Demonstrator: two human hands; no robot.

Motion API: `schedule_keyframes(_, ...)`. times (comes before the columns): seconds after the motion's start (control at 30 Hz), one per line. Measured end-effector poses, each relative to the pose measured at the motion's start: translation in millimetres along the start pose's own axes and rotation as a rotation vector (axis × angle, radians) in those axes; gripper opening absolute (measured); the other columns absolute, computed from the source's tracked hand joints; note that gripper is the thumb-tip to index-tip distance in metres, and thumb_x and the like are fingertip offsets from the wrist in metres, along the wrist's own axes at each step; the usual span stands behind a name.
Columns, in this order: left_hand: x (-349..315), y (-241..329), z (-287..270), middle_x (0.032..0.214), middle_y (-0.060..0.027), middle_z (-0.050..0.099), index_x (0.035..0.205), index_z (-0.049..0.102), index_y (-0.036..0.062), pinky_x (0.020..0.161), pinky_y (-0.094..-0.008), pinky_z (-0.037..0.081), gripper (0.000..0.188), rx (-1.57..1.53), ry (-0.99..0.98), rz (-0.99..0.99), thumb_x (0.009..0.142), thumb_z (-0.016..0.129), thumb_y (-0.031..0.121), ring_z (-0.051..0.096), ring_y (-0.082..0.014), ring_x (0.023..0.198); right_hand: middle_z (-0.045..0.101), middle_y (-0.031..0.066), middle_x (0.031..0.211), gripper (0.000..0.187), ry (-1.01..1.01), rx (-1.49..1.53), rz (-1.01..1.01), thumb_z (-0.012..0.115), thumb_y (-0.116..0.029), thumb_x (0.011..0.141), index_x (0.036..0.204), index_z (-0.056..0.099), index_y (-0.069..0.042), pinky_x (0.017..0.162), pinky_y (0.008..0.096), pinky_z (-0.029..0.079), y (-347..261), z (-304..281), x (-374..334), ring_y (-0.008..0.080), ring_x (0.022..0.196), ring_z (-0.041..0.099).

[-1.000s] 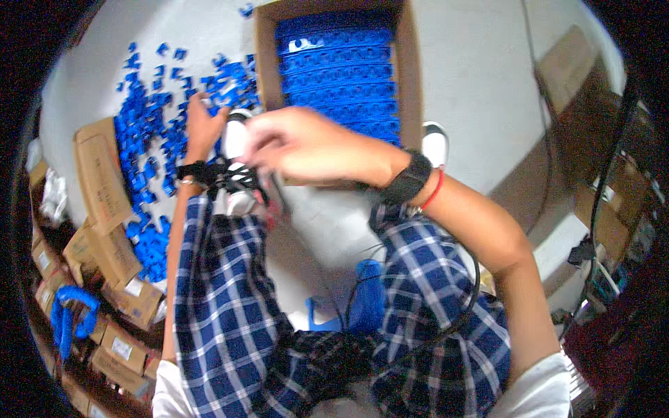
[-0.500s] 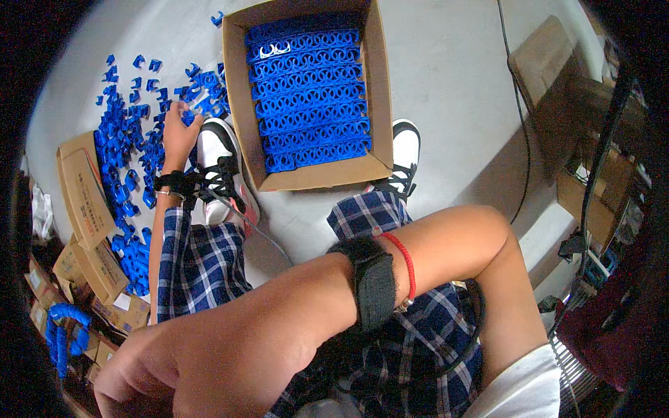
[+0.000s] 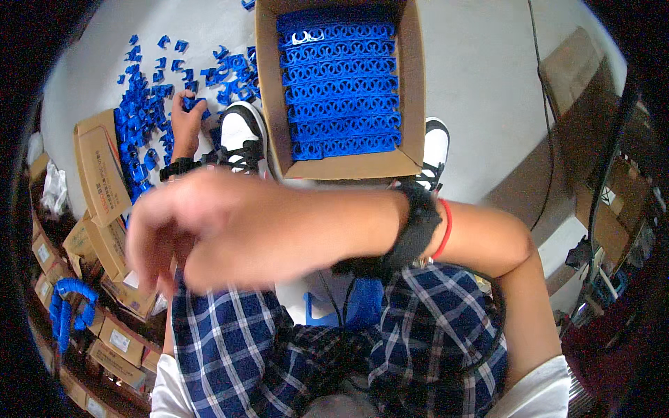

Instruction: The person sits on the floor and repeatedly picks up small blue plastic clips from a pile, then inserts them into a grid-like blue plastic sheet inside a cardboard box. The person handles the parts one at a time, occasionally adjusting the sheet or the box.

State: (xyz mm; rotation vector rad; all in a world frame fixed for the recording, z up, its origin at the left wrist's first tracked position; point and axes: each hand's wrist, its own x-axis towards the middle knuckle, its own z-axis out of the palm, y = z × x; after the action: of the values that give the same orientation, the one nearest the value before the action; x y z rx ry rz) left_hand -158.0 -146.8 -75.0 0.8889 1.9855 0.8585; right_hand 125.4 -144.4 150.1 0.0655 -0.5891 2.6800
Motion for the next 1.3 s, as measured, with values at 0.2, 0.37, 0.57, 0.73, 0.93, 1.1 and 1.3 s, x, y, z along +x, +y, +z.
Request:
schedule_keyframes(0.2,-19.7,47.2,-26.9,0.107,-0.0119,0.055,0.115,0.052,0.0120,0.059,-0.0295,0.043,0.035,-0.871,-0.265,-0.175,0.081,0.051,0.004,0.056,-0.0256,0.097,0.060,0.0015,0.093,0.026,0.533,-0.771,0.025,0.043,0.007,0.081,0.099,0.060,-0.001,0.072,0.0233,0.045,6.7,-61.5,-8.7,0.0084,0.081,0.056)
schedule_keyframes(0.37,-42.3,83.1,-9.7,0.121,-0.0153,0.050,0.129,0.048,0.0076,0.053,-0.0231,0.045,0.047,-1.367,-0.885,-0.147,0.082,0.056,0.012,0.051,-0.0278,0.104,0.057,0.0054,0.096,0.036,0.657,-1.370,-0.094,0.054,0.002,0.084,0.119,0.055,-0.006,0.071,0.0252,0.049,12.1,-83.3,-14.2,0.0124,0.079,0.056)
schedule_keyframes(0.57,-73.0,121.0,26.7,0.122,-0.0191,0.055,0.132,0.047,0.0070,0.063,-0.0291,0.056,0.051,-1.371,-0.977,-0.289,0.089,0.054,0.034,0.060,-0.0308,0.106,0.050,0.0133,0.107,0.053,0.631,-1.418,-0.382,0.062,-0.012,0.084,0.135,0.049,-0.013,0.075,0.0294,0.052,13.3,-83.4,-8.5,0.0191,0.087,0.058)
schedule_keyframes(0.73,-89.4,138.1,46.0,0.113,-0.0195,0.063,0.128,0.050,0.0021,0.078,-0.0340,0.057,0.056,-1.214,-0.923,-0.394,0.092,0.051,0.045,0.066,-0.0277,0.098,0.053,0.0123,0.114,0.041,0.673,-1.435,-0.377,0.066,-0.019,0.085,0.125,0.061,-0.014,0.075,0.0305,0.052,7.4,-90.2,-16.9,0.0196,0.080,0.059)
schedule_keyframes(0.93,-100.7,138.8,50.4,0.121,-0.0078,0.058,0.128,0.053,0.0098,0.082,-0.0428,0.056,0.043,-0.985,-0.861,-0.404,0.096,0.050,0.039,0.061,-0.0202,0.105,0.063,0.0077,0.093,0.025,0.632,-1.515,-0.323,0.072,-0.023,0.081,0.103,0.070,-0.010,0.065,0.0290,0.049,-8.5,-100.2,-29.9,0.0184,0.076,0.058)
schedule_keyframes(1.1,-103.5,131.8,62.9,0.114,-0.0065,0.061,0.129,0.051,0.0088,0.075,-0.0359,0.059,0.039,-0.944,-0.868,-0.405,0.100,0.047,0.034,0.064,-0.0178,0.095,0.063,0.0074,0.083,0.022,0.569,-1.577,-0.295,0.075,-0.023,0.077,0.088,0.067,-0.005,0.062,0.0287,0.046,-16.9,-105.3,-34.2,0.0173,0.073,0.057)
schedule_keyframes(1.3,-105.8,130.0,67.4,0.110,-0.0072,0.062,0.126,0.051,0.0094,0.065,-0.0295,0.052,0.033,-0.901,-0.774,-0.408,0.097,0.053,0.026,0.063,-0.0181,0.092,0.055,0.0020,0.088,0.015,0.789,-1.086,-0.063,0.065,-0.007,0.085,0.096,0.056,-0.001,0.067,0.0217,0.047,-16.8,-102.4,-45.0,0.0067,0.077,0.054)
